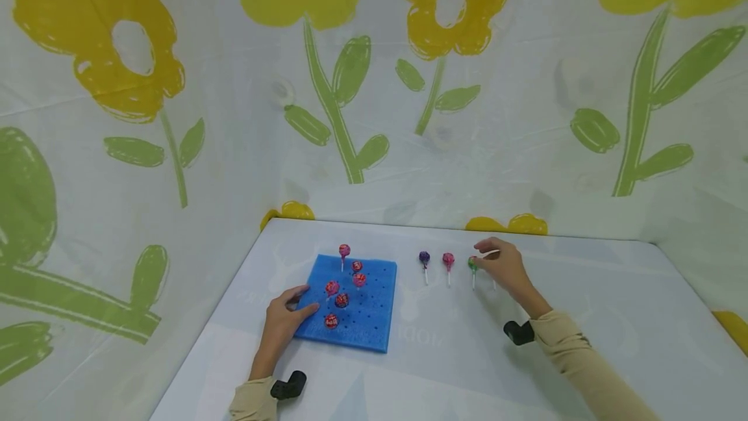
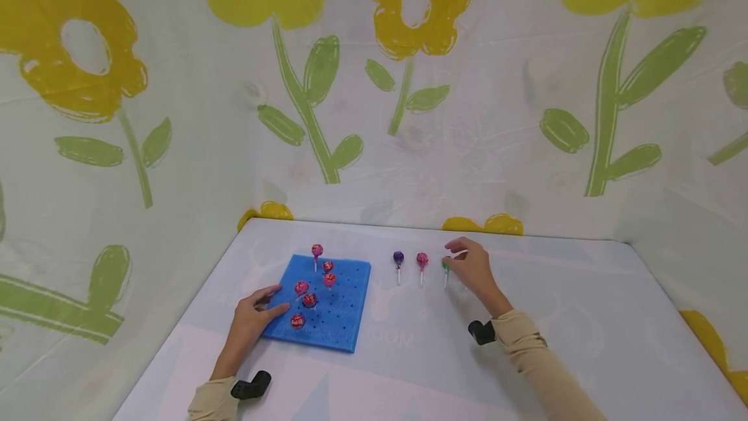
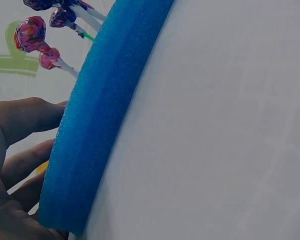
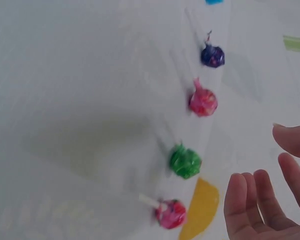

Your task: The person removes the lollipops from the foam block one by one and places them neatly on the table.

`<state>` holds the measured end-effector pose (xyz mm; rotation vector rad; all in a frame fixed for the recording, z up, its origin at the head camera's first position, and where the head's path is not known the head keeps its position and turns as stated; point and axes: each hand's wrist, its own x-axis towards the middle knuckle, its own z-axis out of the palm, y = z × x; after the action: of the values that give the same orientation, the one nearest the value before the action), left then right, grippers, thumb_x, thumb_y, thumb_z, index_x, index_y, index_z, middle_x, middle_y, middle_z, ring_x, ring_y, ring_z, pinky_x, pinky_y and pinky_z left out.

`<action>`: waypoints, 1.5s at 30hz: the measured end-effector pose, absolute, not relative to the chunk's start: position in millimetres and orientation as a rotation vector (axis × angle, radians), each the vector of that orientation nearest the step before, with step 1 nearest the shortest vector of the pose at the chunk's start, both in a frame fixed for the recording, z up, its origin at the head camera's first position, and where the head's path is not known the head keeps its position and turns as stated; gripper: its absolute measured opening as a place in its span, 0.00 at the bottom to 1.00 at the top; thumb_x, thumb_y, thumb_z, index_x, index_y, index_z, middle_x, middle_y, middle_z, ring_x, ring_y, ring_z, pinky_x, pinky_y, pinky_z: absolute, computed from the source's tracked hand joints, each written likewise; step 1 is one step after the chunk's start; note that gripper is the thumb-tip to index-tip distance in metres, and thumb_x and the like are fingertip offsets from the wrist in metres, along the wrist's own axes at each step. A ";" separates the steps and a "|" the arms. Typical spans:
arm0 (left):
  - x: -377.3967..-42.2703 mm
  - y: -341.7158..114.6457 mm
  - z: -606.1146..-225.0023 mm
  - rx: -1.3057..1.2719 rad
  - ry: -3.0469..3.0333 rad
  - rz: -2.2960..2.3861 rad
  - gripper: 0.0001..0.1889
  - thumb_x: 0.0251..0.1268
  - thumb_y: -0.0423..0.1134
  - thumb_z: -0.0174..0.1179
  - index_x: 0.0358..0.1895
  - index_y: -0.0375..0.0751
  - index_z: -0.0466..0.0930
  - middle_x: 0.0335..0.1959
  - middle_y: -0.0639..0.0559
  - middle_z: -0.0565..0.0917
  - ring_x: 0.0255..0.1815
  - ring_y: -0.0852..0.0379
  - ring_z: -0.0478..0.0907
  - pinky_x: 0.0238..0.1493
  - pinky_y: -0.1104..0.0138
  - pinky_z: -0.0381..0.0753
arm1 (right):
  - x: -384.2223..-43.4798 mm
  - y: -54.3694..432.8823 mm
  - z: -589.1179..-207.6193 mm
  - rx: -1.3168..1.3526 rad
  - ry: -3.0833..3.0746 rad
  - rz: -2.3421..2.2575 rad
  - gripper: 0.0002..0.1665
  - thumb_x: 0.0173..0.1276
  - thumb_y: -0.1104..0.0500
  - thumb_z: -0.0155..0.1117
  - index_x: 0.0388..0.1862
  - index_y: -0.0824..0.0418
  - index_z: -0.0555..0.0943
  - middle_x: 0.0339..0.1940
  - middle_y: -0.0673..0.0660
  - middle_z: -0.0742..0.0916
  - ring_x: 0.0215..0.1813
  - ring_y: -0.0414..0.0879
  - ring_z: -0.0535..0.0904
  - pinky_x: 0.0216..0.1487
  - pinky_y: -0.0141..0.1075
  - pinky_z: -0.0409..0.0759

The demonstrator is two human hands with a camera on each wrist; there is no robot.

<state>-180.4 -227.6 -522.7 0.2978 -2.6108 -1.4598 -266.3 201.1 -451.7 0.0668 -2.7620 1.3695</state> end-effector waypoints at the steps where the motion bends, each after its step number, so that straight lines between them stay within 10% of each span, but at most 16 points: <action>1: -180.4 -227.5 -522.8 0.298 -2.611 -1.462 0.29 0.54 0.45 0.69 0.59 0.38 0.75 0.56 0.37 0.76 0.56 0.44 0.71 0.55 0.49 0.72 | -265.1 198.0 -450.2 0.080 -2.760 1.378 0.19 0.62 0.60 0.66 0.50 0.69 0.78 0.49 0.68 0.81 0.45 0.57 0.76 0.46 0.44 0.79; 45: -179.7 -226.6 -524.3 0.285 -2.603 -1.424 0.28 0.54 0.44 0.69 0.58 0.38 0.76 0.55 0.37 0.77 0.56 0.44 0.71 0.55 0.50 0.72 | -233.8 89.9 -447.5 0.446 -2.562 1.605 0.13 0.55 0.64 0.73 0.40 0.58 0.82 0.38 0.50 0.84 0.42 0.46 0.80 0.42 0.38 0.78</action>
<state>-179.7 -226.6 -524.3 0.2847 -2.6033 -1.4236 -233.8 89.9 -447.5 0.4456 -2.5618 1.6045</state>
